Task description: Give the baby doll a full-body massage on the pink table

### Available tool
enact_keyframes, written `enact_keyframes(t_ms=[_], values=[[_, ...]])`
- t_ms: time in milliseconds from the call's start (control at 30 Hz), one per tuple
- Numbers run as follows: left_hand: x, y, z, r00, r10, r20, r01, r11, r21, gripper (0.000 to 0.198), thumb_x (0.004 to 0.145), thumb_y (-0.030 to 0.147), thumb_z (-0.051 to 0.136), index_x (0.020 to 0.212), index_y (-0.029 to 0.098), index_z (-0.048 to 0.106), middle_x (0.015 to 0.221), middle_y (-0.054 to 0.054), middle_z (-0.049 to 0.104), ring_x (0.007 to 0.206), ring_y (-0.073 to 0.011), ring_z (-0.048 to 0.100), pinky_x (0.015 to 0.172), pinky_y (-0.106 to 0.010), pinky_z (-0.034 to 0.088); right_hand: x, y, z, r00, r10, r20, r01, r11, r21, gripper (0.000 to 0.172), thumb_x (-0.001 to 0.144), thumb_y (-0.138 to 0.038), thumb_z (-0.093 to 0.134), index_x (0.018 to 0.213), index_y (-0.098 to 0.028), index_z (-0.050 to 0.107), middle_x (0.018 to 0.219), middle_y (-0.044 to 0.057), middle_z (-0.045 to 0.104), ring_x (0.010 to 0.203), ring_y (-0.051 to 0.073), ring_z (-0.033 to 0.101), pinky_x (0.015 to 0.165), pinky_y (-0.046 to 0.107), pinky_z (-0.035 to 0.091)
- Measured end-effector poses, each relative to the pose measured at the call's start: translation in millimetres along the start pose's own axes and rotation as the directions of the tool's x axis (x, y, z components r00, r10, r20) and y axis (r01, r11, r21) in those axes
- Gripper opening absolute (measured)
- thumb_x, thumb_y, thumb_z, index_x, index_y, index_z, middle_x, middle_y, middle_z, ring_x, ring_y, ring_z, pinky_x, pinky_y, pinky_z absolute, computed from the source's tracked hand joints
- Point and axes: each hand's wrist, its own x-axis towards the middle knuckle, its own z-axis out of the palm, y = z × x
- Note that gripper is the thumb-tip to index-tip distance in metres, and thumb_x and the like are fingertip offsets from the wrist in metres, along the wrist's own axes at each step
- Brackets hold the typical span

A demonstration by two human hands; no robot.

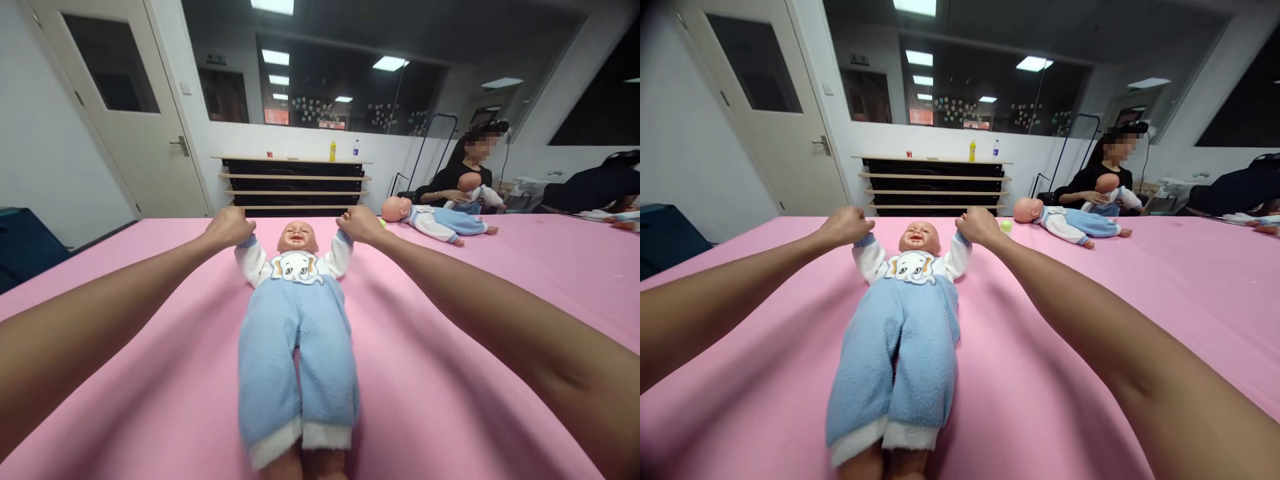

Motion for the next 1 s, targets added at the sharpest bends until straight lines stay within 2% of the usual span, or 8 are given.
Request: enact_keyframes(t_ms=[100,167,333,500,600,767,867,1000], values=[[-58.3,-9.2,-28.0,0.996,0.083,-0.015,-0.083,0.997,-0.003,0.045,0.079,0.052,0.048,0.099,0.013,0.056,0.096,-0.013,0.064,0.080,-0.0181,0.056,0.065,-0.026,0.036,-48.3,-0.5,-25.5,0.999,-0.020,-0.046,0.020,1.000,-0.006,0.033,0.088,-0.043,0.046,0.099,-0.014,0.059,0.097,0.013,0.066,0.080,0.022,0.058,0.061,0.027,0.033],[-104.2,-15.6,-30.2,0.994,0.103,-0.019,-0.103,0.995,-0.016,0.043,0.081,0.050,0.045,0.103,0.015,0.054,0.096,-0.011,0.065,0.080,-0.0178,0.057,0.064,-0.025,0.037,-89.0,-1.0,-29.6,0.998,-0.019,-0.053,0.019,1.000,-0.003,0.035,0.090,-0.041,0.044,0.111,-0.015,0.055,0.097,0.013,0.067,0.081,0.022,0.060,0.060,0.027,0.032],[-205.0,-19.0,4.2,0.991,0.092,0.097,-0.089,0.995,-0.034,0.025,0.084,0.039,0.039,0.092,0.018,0.050,0.090,-0.012,0.064,0.081,-0.0199,0.061,0.067,-0.028,0.040,-185.1,1.0,3.0,1.000,-0.013,0.027,0.014,1.000,-0.018,0.028,0.094,-0.041,0.040,0.102,-0.018,0.052,0.091,0.011,0.068,0.080,0.024,0.063,0.061,0.029,0.031],[-246.3,-3.3,25.2,0.991,0.039,0.128,-0.040,0.999,0.006,0.033,0.088,0.042,0.028,0.102,0.018,0.044,0.103,-0.016,0.061,0.087,-0.0250,0.064,0.067,-0.032,0.040,-227.5,3.2,40.3,0.994,0.036,0.102,-0.042,0.997,0.058,0.030,0.096,-0.046,0.038,0.105,-0.018,0.044,0.095,0.011,0.067,0.081,0.025,0.065,0.059,0.029,0.031],[-247.5,0.4,17.3,0.990,0.015,0.142,-0.016,1.000,0.006,0.036,0.088,0.043,0.026,0.104,0.017,0.045,0.097,-0.015,0.063,0.083,-0.0251,0.064,0.065,-0.032,0.038,-229.2,3.9,37.4,0.994,0.039,0.101,-0.047,0.996,0.074,0.028,0.097,-0.044,0.037,0.105,-0.018,0.044,0.093,0.010,0.067,0.079,0.024,0.064,0.057,0.029,0.030],[-221.7,-3.6,-16.6,0.998,0.034,0.048,-0.034,0.999,0.004,0.042,0.088,0.047,0.025,0.100,0.018,0.052,0.088,-0.012,0.065,0.073,-0.0213,0.059,0.062,-0.030,0.035,-205.8,8.5,-0.2,1.000,-0.003,-0.023,0.005,0.996,0.085,0.030,0.098,-0.040,0.030,0.103,-0.019,0.049,0.090,0.009,0.067,0.074,0.021,0.061,0.060,0.029,0.031],[-177.5,-0.4,-41.2,0.997,0.070,-0.010,-0.070,0.996,0.054,0.043,0.086,0.049,0.029,0.094,0.017,0.056,0.088,-0.012,0.065,0.071,-0.0184,0.056,0.062,-0.027,0.033,-163.5,8.8,-26.9,0.998,-0.011,-0.065,0.012,1.000,0.022,0.030,0.096,-0.037,0.034,0.099,-0.017,0.056,0.086,0.011,0.067,0.072,0.020,0.059,0.059,0.029,0.032],[-80.6,12.7,-58.8,0.996,0.075,-0.041,-0.072,0.995,0.067,0.042,0.084,0.047,0.038,0.092,0.012,0.060,0.095,-0.014,0.064,0.079,-0.0176,0.055,0.066,-0.027,0.035,-69.6,3.2,-46.4,0.999,-0.048,0.002,0.048,0.999,0.007,0.020,0.083,-0.031,0.052,0.081,-0.015,0.064,0.084,0.012,0.067,0.073,0.020,0.058,0.058,0.029,0.034]])
